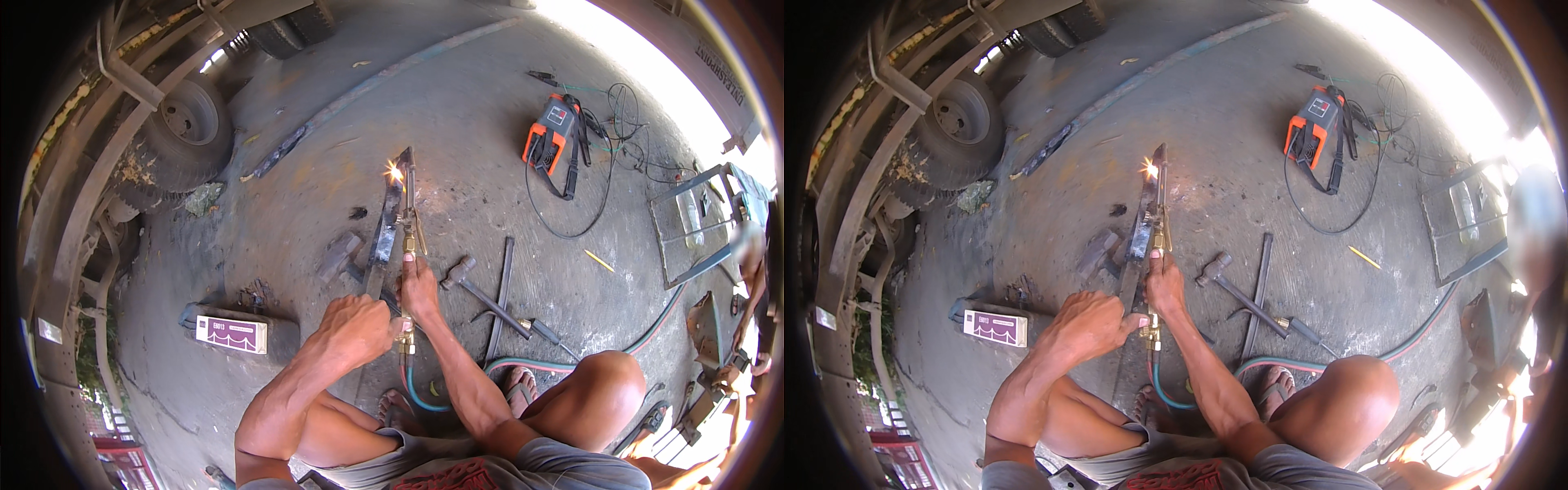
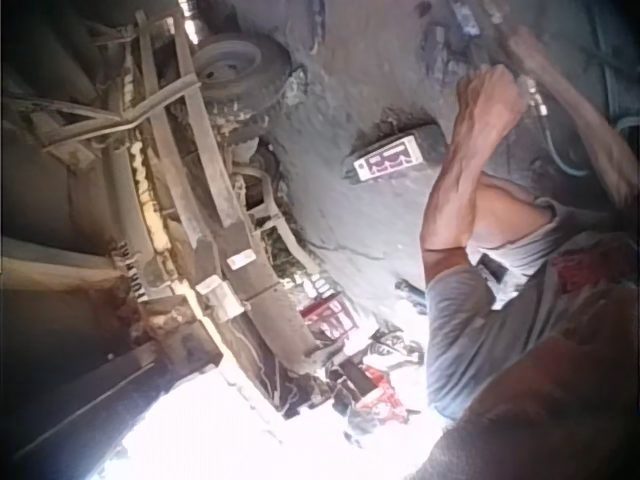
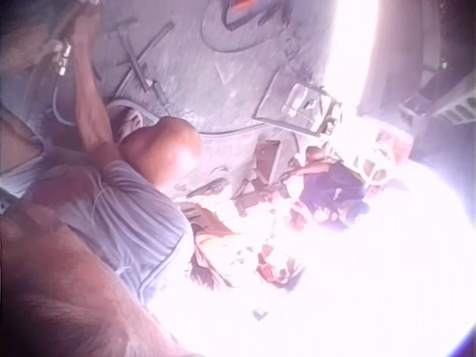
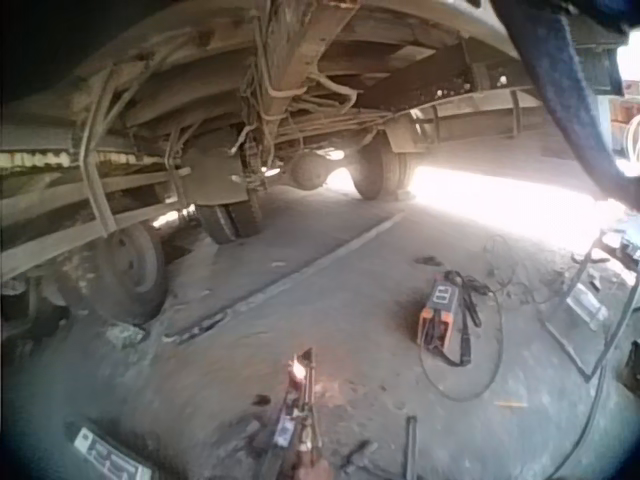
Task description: The person uses a blowtorch to heat a metal bar and then strikes it with a hammer. The person repeats the heating and hammering process on the same metal bar.
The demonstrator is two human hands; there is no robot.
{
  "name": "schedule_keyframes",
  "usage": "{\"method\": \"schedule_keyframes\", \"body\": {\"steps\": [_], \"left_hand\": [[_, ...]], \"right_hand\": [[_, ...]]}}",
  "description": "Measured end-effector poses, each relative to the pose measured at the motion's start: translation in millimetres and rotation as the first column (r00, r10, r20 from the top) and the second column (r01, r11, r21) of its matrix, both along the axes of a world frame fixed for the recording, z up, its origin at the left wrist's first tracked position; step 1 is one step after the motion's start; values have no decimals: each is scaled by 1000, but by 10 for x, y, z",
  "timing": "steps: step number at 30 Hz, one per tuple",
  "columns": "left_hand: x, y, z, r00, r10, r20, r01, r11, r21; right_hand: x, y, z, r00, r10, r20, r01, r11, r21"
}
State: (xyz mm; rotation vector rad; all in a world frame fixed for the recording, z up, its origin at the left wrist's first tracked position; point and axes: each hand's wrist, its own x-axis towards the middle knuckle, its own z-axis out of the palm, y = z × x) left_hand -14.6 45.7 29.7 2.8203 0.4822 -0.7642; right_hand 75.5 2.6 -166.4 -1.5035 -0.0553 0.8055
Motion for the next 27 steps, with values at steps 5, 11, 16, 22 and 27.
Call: {"method": "schedule_keyframes", "body": {"steps": [5, 11, 16, 22, 27], "left_hand": [[-105, 49, -15, 997, -2, 75, 4, 1000, -26], [-134, 33, 34, 997, -2, 82, 5, 999, -39], [-125, 56, 74, 999, 1, 53, 4, 995, -97], [-121, 36, 33, 996, -22, 87, 32, 993, -112], [-140, 59, 30, 995, -25, 95, 35, 994, -103]], "right_hand": [[-41, 55, -80, 999, 25, 47, -24, 1000, -14], [-69, 40, -94, 995, 26, 91, -22, 999, -43], [-118, -5, -78, 987, 47, 153, -39, 998, -53], [-95, 8, -33, 982, 32, 187, -21, 998, -64], [-65, 20, -9, 979, 49, 200, -37, 997, -64]]}}
